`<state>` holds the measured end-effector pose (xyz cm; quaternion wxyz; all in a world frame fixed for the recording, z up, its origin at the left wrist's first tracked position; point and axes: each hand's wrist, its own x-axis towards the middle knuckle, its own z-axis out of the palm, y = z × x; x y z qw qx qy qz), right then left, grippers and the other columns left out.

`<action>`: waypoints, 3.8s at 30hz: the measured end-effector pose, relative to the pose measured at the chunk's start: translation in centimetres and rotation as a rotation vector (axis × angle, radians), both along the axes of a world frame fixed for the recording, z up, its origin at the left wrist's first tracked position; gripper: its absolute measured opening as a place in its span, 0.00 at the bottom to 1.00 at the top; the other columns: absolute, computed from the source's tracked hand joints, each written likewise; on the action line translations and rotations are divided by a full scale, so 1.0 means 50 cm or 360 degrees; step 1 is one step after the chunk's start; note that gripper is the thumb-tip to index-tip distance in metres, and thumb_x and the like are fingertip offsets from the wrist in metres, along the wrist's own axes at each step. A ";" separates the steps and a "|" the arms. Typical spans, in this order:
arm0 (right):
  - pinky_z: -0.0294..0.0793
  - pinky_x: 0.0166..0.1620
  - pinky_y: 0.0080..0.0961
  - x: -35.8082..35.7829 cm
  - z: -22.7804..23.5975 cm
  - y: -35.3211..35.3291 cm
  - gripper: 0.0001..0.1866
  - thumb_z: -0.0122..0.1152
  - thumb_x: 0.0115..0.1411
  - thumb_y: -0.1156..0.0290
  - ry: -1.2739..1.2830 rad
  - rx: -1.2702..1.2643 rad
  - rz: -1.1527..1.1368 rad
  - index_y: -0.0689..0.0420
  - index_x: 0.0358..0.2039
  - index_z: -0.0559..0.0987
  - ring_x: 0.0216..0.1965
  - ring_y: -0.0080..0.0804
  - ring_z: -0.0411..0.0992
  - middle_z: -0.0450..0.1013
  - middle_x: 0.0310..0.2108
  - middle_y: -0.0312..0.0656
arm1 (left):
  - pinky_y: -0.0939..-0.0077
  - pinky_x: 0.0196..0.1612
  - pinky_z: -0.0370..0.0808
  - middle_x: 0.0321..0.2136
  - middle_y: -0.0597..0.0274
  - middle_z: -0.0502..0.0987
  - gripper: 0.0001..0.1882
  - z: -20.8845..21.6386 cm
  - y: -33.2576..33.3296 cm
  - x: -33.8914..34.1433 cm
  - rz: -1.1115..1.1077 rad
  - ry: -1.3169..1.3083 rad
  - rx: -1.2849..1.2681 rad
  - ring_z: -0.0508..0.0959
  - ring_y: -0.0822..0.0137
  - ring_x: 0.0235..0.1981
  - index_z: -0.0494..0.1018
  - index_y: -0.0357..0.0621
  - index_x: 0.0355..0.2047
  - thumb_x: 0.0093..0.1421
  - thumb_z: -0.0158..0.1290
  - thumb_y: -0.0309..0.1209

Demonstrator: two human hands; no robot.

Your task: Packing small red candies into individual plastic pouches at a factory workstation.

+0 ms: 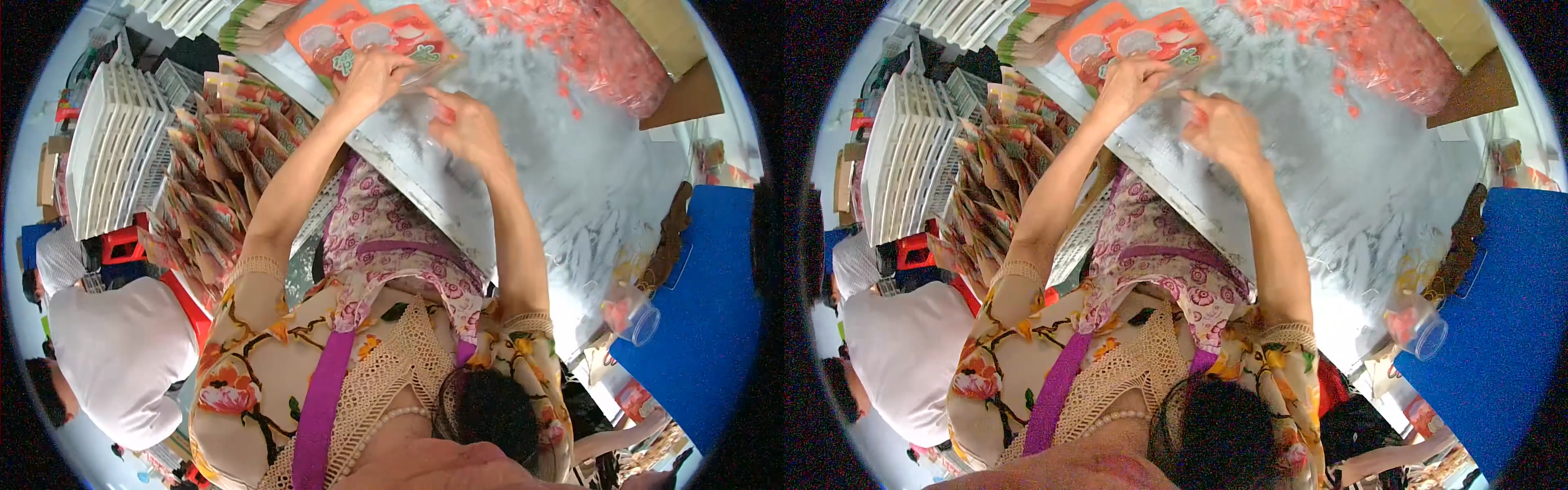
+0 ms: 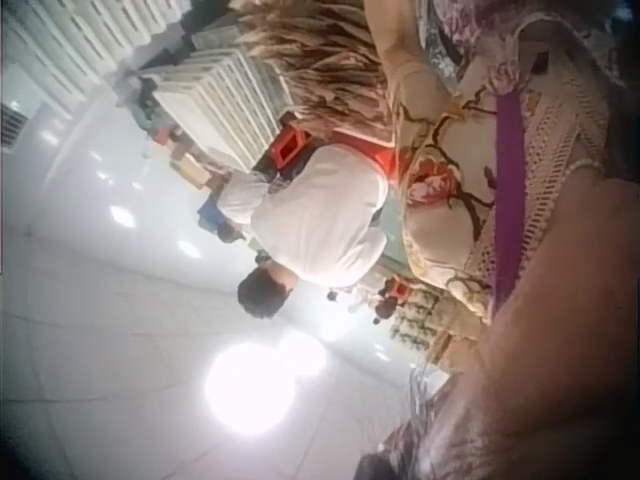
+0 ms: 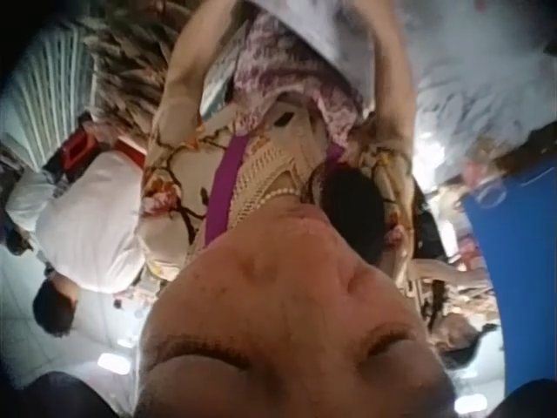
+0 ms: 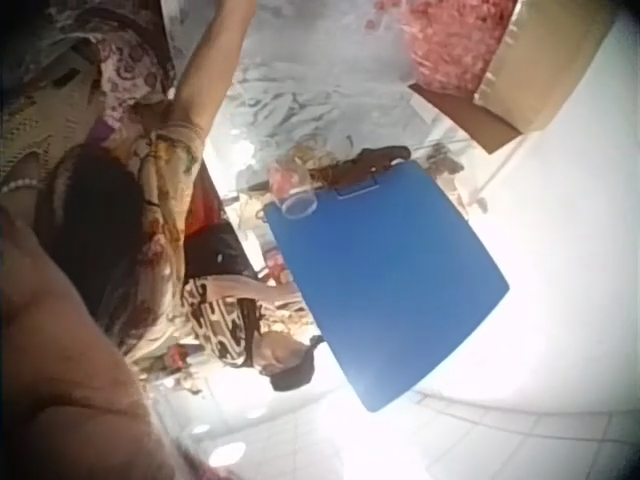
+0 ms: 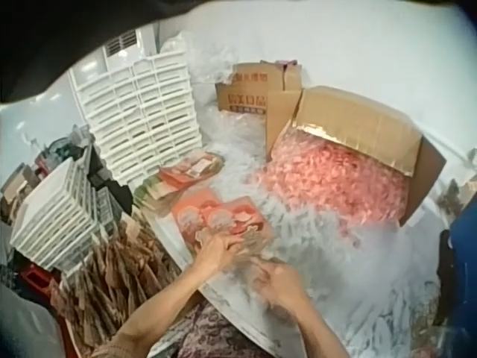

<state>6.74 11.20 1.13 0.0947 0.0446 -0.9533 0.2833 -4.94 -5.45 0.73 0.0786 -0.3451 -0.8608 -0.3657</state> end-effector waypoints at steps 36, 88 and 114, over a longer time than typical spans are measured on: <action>0.73 0.31 0.39 -0.052 -0.043 -0.002 0.07 0.53 0.52 0.74 0.0110 -0.1000 -0.0654 0.62 0.30 0.77 0.27 0.48 0.76 0.77 0.27 0.51 | 0.65 0.31 0.75 0.28 0.53 0.77 0.09 0.000 0.120 0.130 -0.0003 0.0163 0.0418 0.79 0.54 0.28 0.79 0.42 0.35 0.54 0.52 0.23; 0.74 0.38 0.25 -0.038 -0.017 -0.019 0.17 0.54 0.58 0.78 0.0066 -0.3023 -0.0531 0.60 0.50 0.72 0.38 0.31 0.74 0.74 0.42 0.38 | 0.88 0.22 0.62 0.20 0.76 0.72 0.09 0.038 0.175 0.119 0.0261 -0.0727 0.1203 0.65 0.85 0.19 0.80 0.37 0.37 0.59 0.52 0.23; 0.72 0.36 0.21 -0.023 0.131 0.065 0.20 0.59 0.53 0.76 -0.0235 -0.1889 -0.0268 0.67 0.48 0.75 0.34 0.26 0.72 0.76 0.37 0.42 | 0.79 0.28 0.75 0.22 0.63 0.81 0.12 0.111 0.153 0.073 0.0349 -0.0394 0.0524 0.77 0.79 0.23 0.81 0.41 0.39 0.59 0.50 0.27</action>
